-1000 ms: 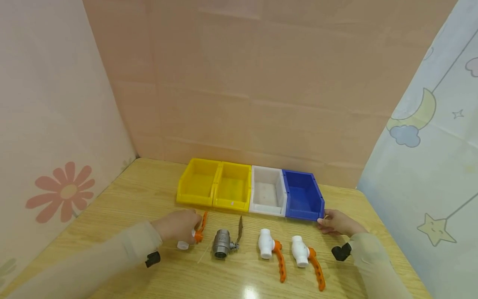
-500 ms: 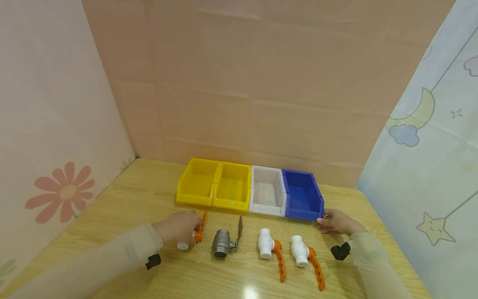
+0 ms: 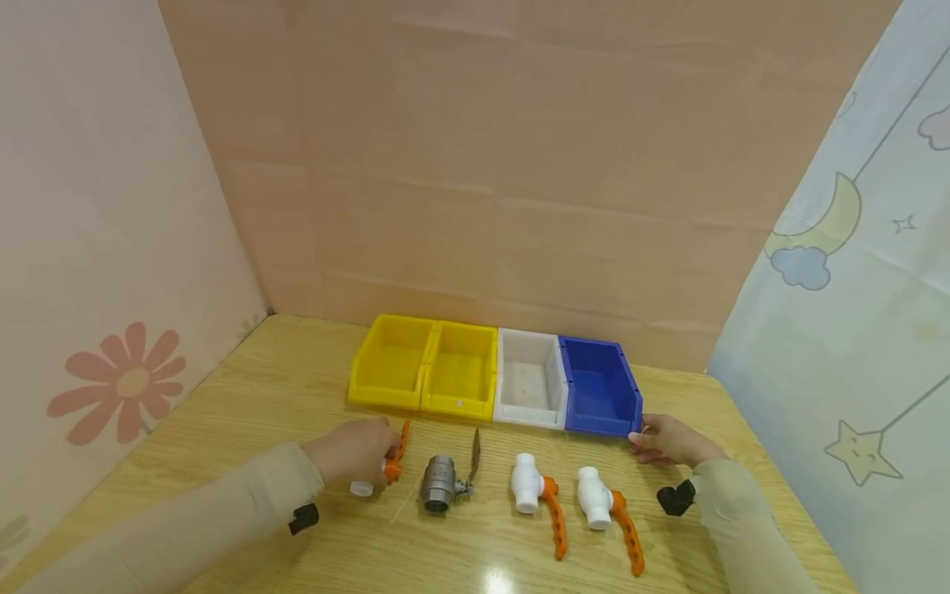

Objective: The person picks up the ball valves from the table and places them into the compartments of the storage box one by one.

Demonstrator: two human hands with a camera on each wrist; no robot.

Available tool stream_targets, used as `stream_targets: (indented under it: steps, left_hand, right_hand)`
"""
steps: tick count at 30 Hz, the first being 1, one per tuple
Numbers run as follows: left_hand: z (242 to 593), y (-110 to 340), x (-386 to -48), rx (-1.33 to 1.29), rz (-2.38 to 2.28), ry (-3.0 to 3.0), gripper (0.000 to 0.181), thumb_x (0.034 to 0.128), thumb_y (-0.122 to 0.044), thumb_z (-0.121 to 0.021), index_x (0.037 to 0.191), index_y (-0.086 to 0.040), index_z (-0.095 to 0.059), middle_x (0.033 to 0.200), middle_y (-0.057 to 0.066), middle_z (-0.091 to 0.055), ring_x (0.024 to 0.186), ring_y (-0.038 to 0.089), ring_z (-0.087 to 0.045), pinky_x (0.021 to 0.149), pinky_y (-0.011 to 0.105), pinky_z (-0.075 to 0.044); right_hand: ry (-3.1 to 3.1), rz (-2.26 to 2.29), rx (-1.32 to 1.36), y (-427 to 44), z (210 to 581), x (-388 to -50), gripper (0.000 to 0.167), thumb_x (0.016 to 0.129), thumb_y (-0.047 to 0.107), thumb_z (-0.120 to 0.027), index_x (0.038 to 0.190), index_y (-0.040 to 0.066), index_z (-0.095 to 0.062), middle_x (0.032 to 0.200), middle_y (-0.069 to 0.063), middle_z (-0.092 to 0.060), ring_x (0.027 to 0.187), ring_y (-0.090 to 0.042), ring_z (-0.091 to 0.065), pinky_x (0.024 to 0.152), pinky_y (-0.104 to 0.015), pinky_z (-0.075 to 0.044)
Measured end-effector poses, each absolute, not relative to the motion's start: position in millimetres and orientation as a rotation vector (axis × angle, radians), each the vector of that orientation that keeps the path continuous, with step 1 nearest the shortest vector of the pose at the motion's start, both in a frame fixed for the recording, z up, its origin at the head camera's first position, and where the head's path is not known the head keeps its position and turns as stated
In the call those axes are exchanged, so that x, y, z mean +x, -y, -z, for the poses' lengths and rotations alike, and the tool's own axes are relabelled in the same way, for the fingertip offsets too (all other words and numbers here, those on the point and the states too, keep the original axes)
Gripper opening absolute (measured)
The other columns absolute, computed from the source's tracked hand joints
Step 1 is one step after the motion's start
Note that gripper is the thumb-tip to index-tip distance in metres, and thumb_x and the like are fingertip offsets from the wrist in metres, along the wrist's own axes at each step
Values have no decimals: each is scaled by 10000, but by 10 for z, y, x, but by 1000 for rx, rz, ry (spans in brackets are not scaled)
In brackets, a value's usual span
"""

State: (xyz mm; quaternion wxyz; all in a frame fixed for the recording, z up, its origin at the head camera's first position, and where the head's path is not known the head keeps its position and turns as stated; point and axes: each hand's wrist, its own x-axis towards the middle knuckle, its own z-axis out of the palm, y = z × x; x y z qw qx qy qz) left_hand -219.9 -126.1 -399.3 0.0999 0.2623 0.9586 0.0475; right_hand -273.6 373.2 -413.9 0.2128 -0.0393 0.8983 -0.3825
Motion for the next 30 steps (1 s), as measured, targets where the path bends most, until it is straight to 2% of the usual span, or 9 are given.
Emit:
stream_targets:
  steps: [7,22,30]
  left_hand:
    - [3967,1251,-2193,741,-141,-2811,269,722,-218,-837,740,-162,-575,761,-27,-465,661,126,-426,574,273,-385]
    - [3983,1263,-2250,666,-279,-2765,280,683,-145,-850,690,-153,-570,681,-56,-499,626,110,-426,560,265,-366]
    - [3778,1302,-2301,665,-279,-2752,280,694,-193,-862,707,-128,-589,685,-48,-527,627,126,-452,566,278,-396]
  right_hand:
    - [-2491,1069,-106,-3719,4123,-2737,411,993,229,-539,1256,-80,-480,988,-137,-672,864,-247,-680,756,-397,-567]
    - [-2495,1061,-102,-3708,4122,-2715,388,989,221,-547,1236,-74,-501,980,-130,-683,883,-256,-686,775,-414,-573]
    - [-2500,1051,-108,-3709,4116,-2717,379,995,209,-532,1243,-76,-498,977,-119,-682,872,-246,-681,780,-412,-573]
